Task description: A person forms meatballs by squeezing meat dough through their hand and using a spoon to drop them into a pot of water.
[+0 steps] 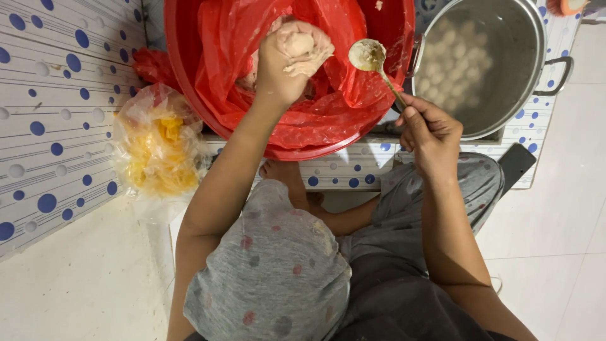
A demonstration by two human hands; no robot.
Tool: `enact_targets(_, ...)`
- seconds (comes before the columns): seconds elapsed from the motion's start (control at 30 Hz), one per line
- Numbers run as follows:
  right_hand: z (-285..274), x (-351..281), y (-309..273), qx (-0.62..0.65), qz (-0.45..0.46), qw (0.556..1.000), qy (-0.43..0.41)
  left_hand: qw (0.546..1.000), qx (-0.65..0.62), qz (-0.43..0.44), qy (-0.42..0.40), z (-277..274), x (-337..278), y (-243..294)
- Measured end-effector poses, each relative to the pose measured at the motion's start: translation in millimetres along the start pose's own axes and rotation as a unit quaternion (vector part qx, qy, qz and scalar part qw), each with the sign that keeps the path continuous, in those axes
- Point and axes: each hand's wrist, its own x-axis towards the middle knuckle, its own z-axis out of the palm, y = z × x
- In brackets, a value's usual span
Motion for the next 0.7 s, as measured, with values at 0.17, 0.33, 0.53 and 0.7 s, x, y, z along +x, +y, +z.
enact_targets(0.17, 2.4, 0.7, -15.2, -0.009, -0.013, 1.0, -0.01, 0.977, -0.186, -0.087, 0.056, -0.6, 0.0, -26.8)
enact_targets(0.33, 11.9, 2.7, -41.6, -0.076, -0.07, 0.995, -0.006, 0.999, 0.008, -0.029, -0.036, -24.1, -0.7, -48.2)
enact_targets(0.53, 29.6, 0.7, -80.8, -0.29, -0.24, 0.926, -0.025, 0.996, -0.031, -0.078, -0.012, 5.7, 3.6, 17.3)
enact_targets(0.7, 38.2, 5.3, -72.3, -0.384, -0.381, 0.838, -0.076, 0.992, -0.088, -0.09, 0.008, 11.3, -2.8, -4.1)
